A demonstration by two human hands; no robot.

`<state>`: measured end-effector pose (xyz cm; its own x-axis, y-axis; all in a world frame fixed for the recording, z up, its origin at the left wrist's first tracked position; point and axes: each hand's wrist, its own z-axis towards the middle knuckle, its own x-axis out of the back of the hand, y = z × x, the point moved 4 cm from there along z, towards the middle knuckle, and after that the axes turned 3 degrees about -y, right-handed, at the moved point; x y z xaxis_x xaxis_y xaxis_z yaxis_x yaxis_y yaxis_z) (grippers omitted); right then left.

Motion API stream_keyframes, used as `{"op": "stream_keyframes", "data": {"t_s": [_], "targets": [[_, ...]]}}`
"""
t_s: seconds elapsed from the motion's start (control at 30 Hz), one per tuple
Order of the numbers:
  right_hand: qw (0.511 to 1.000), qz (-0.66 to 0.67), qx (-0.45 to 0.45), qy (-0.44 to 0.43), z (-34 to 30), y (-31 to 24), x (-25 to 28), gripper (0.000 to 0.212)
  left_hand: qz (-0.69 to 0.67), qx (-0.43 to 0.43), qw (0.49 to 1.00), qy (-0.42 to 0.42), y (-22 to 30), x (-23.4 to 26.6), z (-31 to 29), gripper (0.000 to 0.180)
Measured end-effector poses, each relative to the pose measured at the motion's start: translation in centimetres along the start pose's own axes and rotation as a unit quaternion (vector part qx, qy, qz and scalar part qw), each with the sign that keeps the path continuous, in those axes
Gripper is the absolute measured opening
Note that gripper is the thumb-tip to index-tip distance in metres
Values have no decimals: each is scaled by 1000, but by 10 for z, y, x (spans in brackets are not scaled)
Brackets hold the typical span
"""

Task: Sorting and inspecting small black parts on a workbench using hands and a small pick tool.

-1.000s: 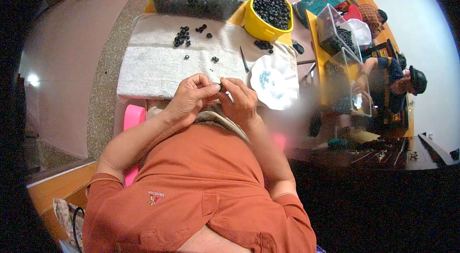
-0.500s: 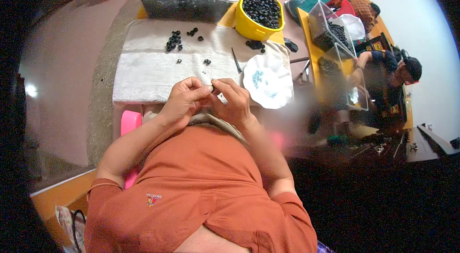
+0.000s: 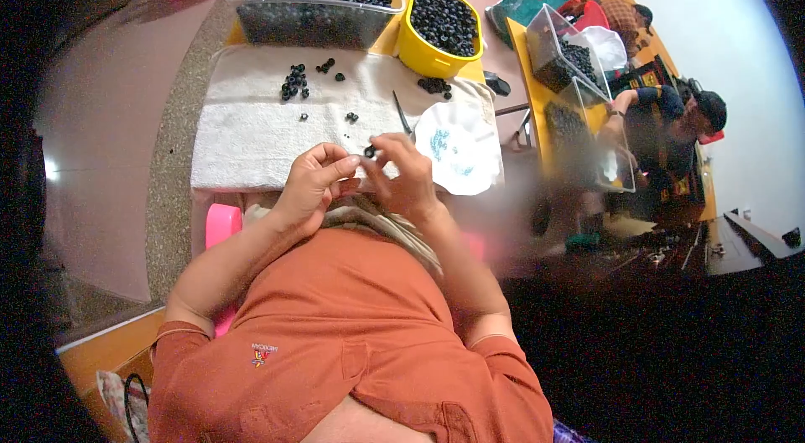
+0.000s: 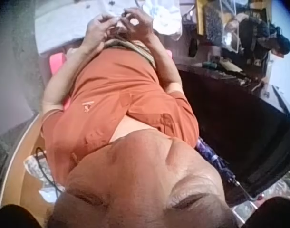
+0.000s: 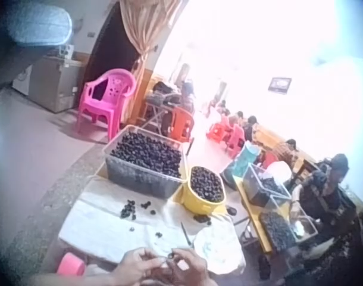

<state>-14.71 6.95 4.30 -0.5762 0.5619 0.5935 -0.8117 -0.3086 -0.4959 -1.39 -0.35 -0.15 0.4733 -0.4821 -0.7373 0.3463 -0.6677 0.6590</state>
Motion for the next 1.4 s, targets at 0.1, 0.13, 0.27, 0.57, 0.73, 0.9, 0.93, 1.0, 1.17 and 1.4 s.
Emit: {"op": "stream_keyframes", "data": {"t_s": [0.1, 0.13, 0.27, 0.57, 0.73, 0.9, 0.93, 1.0, 1.17, 1.4], "targets": [[998, -8, -59, 15, 16, 26, 24, 27, 11, 12, 999, 34, -1, 4, 0, 10], [995, -32, -95, 5, 28, 31, 34, 25, 10, 11, 999, 36, -2, 6, 0, 10], [990, -69, -117, 38, 67, 109, 82, 26, 49, 19, 998, 20, -5, 5, -1, 10], [961, -240, -134, -43, 178, 200, 119, 27, 52, 33, 998, 11, -6, 3, -2, 11], [971, -202, -129, -6, 170, 203, 111, 26, 65, 4, 998, 4, 2, -2, -6, 10], [984, -123, -93, 89, 127, 200, 127, 22, 147, -74, 982, -98, 21, -35, -25, 13], [980, -54, -170, 86, 118, 200, 124, 21, 114, -59, 985, -114, 25, -40, -34, 15], [980, -66, -175, 72, 104, 184, 120, 21, 139, -97, 974, -152, 41, -55, -59, 16], [980, -15, -190, 57, 69, 161, 122, 21, -40, -155, 843, -513, 80, -92, -104, 15], [974, 14, -224, 6, 47, 151, 111, 22, -79, -223, 833, -500, 127, -135, -148, 30]]}}
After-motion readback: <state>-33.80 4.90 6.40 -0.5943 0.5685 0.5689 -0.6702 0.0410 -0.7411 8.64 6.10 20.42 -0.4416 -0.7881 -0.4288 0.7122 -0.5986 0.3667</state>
